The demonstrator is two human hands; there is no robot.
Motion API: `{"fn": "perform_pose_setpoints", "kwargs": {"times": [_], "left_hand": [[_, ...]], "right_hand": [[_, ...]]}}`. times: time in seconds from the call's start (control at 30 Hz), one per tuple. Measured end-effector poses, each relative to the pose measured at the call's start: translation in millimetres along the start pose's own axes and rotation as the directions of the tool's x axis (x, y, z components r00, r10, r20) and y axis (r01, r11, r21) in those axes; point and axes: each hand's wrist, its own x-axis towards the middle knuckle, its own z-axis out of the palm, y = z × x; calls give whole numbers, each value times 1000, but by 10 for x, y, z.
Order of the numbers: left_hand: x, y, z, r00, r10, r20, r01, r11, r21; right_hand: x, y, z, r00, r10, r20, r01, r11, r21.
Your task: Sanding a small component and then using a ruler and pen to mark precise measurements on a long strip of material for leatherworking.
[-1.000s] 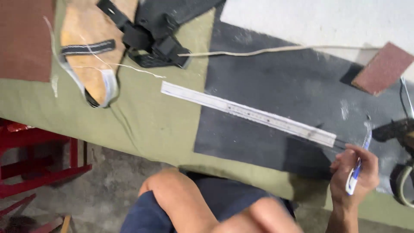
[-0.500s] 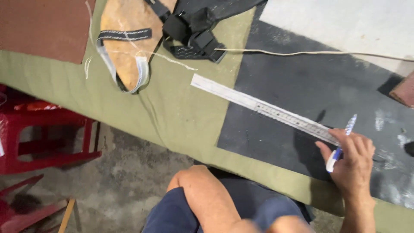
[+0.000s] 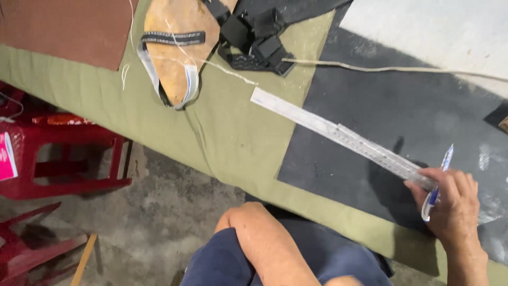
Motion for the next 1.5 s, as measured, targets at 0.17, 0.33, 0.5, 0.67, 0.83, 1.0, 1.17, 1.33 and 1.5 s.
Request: {"fn": "perform_pose_setpoints", "kwargs": {"times": [0.17,0.33,0.5,0.67,0.83,1.0,1.17,1.33,1.5], "left_hand": [[-40,-324,-42,996,-37,-80,34,998,-48],[133,-1041,-112,999,36,25,-37,999,35],[62,-2079,-126,993,56,109,-70,989,132],[35,-2391,-314,986,28,165,-87,928,363],[143,-2474,-494,970,20,243,-152,828,540],[167,-2508,-428,909,-2,417,-300,690,659],[133,-2477,-141,747,15,665,-510,655,558],[121,-2582,1,716,27,697,-523,683,510],[163,-2650,15,658,-37,752,-519,701,489]], "right_hand": [[-59,-200,-180,999,-41,36,35,989,143],[-62,-694,-365,997,-73,-18,75,949,307],[53,-842,-171,990,21,-136,37,911,410],[-167,-174,-163,956,146,-254,-94,973,209],[-228,136,-309,931,334,-147,-294,925,241],[-206,177,-272,927,365,-87,-332,905,265],[-215,229,-337,941,338,-8,-329,920,215],[-412,369,-312,944,329,0,-321,921,220],[-301,186,-418,953,303,-13,-290,920,262]]}}
